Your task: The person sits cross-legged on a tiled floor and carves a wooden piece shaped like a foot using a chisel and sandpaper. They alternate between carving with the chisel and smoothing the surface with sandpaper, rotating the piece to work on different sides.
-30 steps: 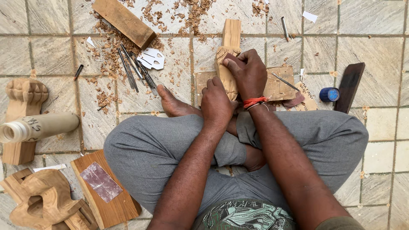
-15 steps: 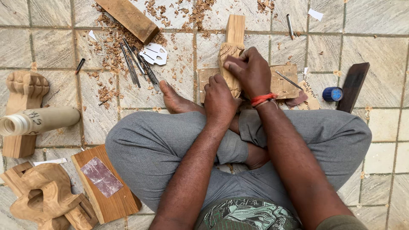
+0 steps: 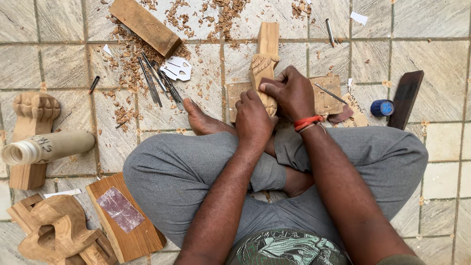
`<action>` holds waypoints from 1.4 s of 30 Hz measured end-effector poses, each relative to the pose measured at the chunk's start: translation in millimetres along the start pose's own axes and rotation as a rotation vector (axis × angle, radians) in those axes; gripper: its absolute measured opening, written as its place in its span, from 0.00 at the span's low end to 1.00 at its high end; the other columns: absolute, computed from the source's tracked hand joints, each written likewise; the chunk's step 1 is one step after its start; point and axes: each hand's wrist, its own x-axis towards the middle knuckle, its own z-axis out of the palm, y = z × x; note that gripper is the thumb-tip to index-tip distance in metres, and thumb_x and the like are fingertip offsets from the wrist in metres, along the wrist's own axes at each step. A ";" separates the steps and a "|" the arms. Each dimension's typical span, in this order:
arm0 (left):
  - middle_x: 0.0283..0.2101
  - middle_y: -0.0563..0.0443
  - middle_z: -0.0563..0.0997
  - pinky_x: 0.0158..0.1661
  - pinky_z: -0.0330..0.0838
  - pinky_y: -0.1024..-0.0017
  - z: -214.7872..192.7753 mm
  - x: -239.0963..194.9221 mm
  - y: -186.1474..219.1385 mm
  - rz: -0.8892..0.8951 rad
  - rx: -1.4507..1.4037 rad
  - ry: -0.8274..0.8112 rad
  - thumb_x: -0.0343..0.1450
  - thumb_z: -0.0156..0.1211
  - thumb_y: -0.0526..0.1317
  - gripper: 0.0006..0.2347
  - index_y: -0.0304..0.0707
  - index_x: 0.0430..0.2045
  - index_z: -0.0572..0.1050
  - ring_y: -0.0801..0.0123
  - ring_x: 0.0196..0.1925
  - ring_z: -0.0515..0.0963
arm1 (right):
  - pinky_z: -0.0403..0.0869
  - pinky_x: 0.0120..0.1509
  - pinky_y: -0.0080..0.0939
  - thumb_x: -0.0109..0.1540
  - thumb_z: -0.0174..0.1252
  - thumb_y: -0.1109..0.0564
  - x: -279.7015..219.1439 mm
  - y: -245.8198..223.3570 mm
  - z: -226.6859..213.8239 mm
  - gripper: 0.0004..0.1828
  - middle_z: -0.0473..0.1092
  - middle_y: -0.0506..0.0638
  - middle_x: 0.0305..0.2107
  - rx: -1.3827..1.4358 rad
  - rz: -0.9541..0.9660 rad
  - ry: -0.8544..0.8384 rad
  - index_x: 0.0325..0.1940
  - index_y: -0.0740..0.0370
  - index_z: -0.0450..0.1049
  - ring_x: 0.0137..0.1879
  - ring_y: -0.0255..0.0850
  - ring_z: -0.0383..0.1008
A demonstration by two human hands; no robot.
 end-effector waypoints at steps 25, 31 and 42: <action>0.48 0.35 0.72 0.47 0.79 0.58 -2.6 -0.3 11.1 0.008 -0.008 0.002 0.55 0.83 0.42 0.33 0.28 0.46 0.64 0.48 0.50 0.77 | 0.71 0.29 0.40 0.56 0.76 0.42 7.2 10.8 -9.5 0.24 0.74 0.50 0.24 0.184 0.076 0.267 0.33 0.60 0.71 0.27 0.36 0.72; 0.47 0.35 0.72 0.47 0.79 0.56 -4.3 4.0 7.6 0.004 -0.049 0.016 0.55 0.83 0.42 0.33 0.28 0.45 0.64 0.47 0.50 0.78 | 0.71 0.29 0.42 0.54 0.76 0.40 8.2 13.2 -1.3 0.26 0.74 0.49 0.24 0.114 0.109 0.144 0.33 0.60 0.72 0.26 0.37 0.73; 0.47 0.34 0.73 0.46 0.79 0.57 -1.4 3.8 10.3 0.014 0.004 0.002 0.55 0.83 0.43 0.33 0.27 0.45 0.64 0.48 0.49 0.78 | 0.72 0.30 0.44 0.53 0.76 0.39 -1.9 10.3 -13.0 0.27 0.74 0.52 0.23 0.072 0.141 0.130 0.32 0.60 0.71 0.27 0.40 0.74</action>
